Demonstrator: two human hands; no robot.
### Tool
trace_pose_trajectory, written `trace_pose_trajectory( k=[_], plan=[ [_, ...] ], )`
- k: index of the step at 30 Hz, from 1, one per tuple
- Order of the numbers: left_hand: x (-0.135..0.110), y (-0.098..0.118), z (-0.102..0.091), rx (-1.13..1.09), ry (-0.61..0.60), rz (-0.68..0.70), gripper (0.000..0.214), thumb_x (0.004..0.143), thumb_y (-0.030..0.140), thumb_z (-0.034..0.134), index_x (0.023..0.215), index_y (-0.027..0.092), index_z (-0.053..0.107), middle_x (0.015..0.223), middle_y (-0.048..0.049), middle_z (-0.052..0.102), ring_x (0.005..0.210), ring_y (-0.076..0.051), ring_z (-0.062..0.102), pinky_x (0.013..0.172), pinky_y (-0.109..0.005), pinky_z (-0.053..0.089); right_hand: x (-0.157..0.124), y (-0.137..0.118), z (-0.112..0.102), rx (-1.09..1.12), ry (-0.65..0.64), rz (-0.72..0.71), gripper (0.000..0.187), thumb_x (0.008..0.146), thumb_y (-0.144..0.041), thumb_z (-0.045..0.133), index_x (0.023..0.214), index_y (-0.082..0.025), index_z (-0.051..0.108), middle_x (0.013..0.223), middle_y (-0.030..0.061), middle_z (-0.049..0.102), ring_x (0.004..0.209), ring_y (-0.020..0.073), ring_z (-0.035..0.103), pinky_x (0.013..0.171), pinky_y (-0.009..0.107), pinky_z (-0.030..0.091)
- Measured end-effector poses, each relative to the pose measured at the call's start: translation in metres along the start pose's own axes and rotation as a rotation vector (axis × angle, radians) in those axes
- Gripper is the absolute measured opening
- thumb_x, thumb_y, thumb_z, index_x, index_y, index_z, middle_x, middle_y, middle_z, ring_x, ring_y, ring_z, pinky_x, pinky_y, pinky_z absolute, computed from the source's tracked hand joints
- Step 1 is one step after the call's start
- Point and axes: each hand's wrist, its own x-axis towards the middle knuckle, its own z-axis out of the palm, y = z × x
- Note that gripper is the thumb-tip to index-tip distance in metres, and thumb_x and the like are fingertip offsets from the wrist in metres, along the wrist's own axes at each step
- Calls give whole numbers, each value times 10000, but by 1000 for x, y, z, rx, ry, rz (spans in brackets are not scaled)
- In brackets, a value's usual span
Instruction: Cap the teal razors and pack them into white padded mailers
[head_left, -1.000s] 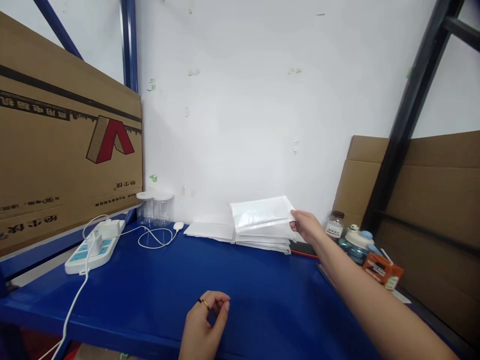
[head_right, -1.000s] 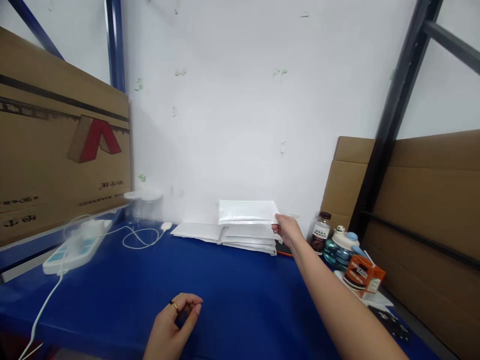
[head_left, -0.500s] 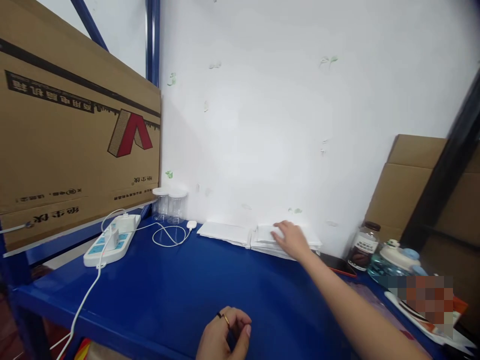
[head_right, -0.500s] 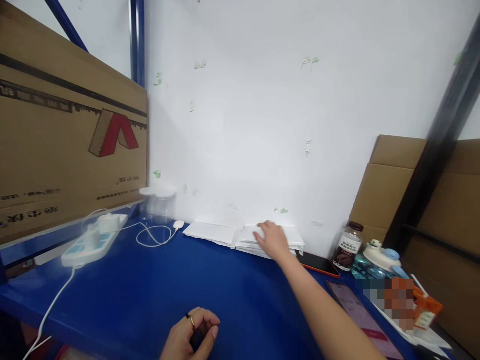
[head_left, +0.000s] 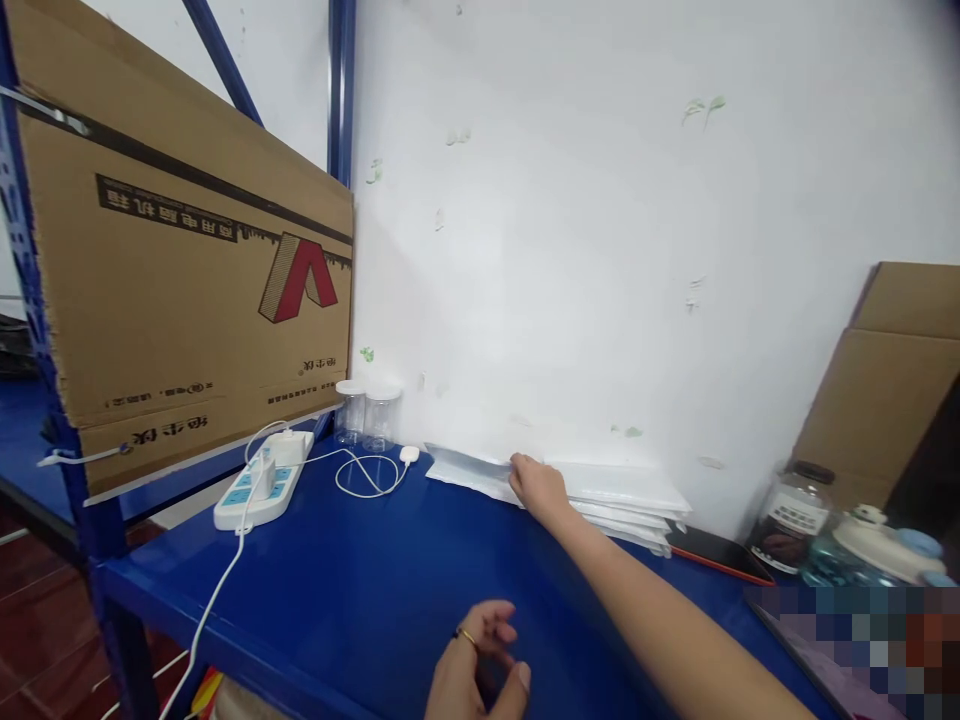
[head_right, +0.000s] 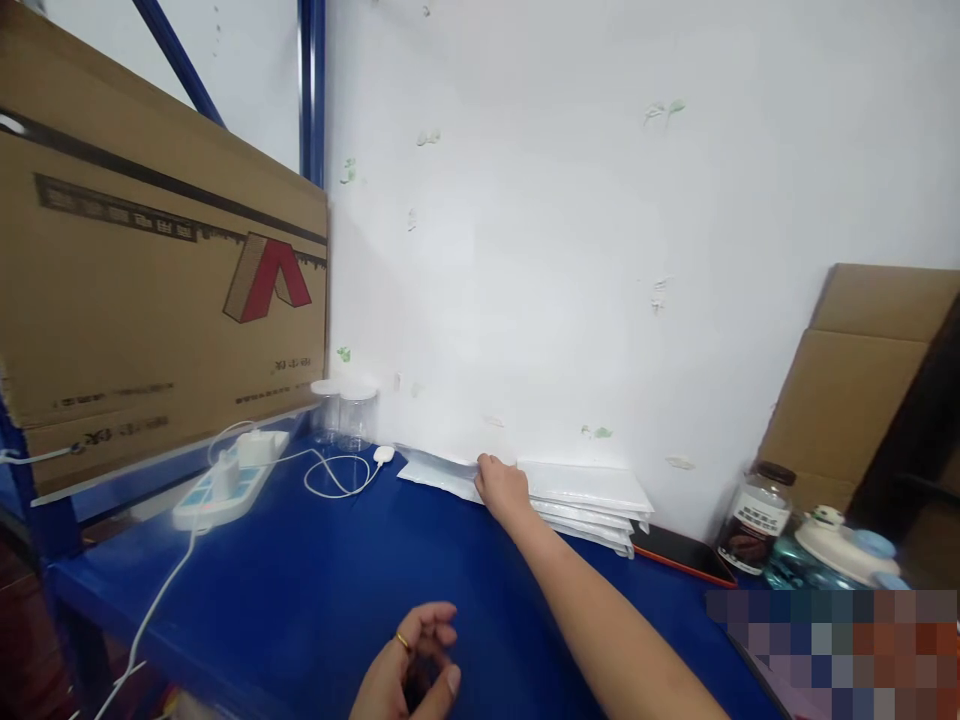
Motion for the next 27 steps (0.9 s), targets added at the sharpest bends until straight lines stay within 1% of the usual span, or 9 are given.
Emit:
trace_pose_trajectory(
  k=[2,4,6,10,12,14,20,23,27],
  plan=[
    [7,4,2,-278,70,-120,604,674,367,681,1214,211,459,1139,-115,575,928,-184,598,721,-254,481,-16,7,-21,228,62,40,245,857,-190,377,978,-165,589,862,74,665,777,201,605,665,270,392],
    [15,15,8,-576,117,-293,660,695,395,678,1266,227,392,1261,-134,507,1092,-206,549,855,-299,467,-41,15,-43,572,44,6,215,830,-211,417,903,-167,614,779,34,657,744,180,591,661,250,399],
    [21,31,16,-801,107,-396,604,740,384,645,1270,240,394,1277,-119,509,1159,-202,513,938,-329,433,-72,23,-59,969,-84,27,203,813,-252,459,895,-160,621,772,15,655,688,155,577,616,231,407],
    [23,63,40,-1016,47,-270,472,791,407,554,1216,206,505,1165,-92,606,1123,-235,541,957,-385,435,-130,35,-65,1585,-434,230,190,727,-286,616,833,-128,623,679,2,644,524,94,545,515,188,390],
    [24,71,51,-1056,50,-221,463,781,414,546,1177,175,550,1123,-97,630,1094,-260,558,935,-400,453,-149,40,-58,1754,-486,313,184,690,-248,666,802,-106,630,656,10,645,504,84,550,505,177,398],
    [30,76,60,-1066,89,-205,433,764,380,568,1133,155,580,1098,-101,640,1081,-257,565,917,-380,466,-159,42,-49,1891,-450,374,195,685,-217,684,828,-95,635,682,28,661,540,100,585,538,190,435],
    [73,92,84,-954,268,-102,365,746,319,616,1066,147,583,1002,-76,658,946,-193,622,849,-315,491,-157,43,-34,2152,-132,668,240,777,-230,612,985,-113,593,821,82,706,726,192,664,716,304,501],
    [84,100,103,-840,314,6,397,737,308,646,1094,162,552,977,-53,654,907,-165,629,837,-298,486,-151,45,-33,2264,-108,819,230,846,-279,509,1003,-128,582,801,68,710,715,192,666,673,303,502],
    [87,101,132,-660,251,115,447,731,321,667,1133,192,521,1042,-54,633,963,-165,607,856,-296,470,-147,53,-30,2351,-103,938,329,906,-407,364,1005,-186,586,721,22,696,610,161,649,546,264,477]
  ],
)
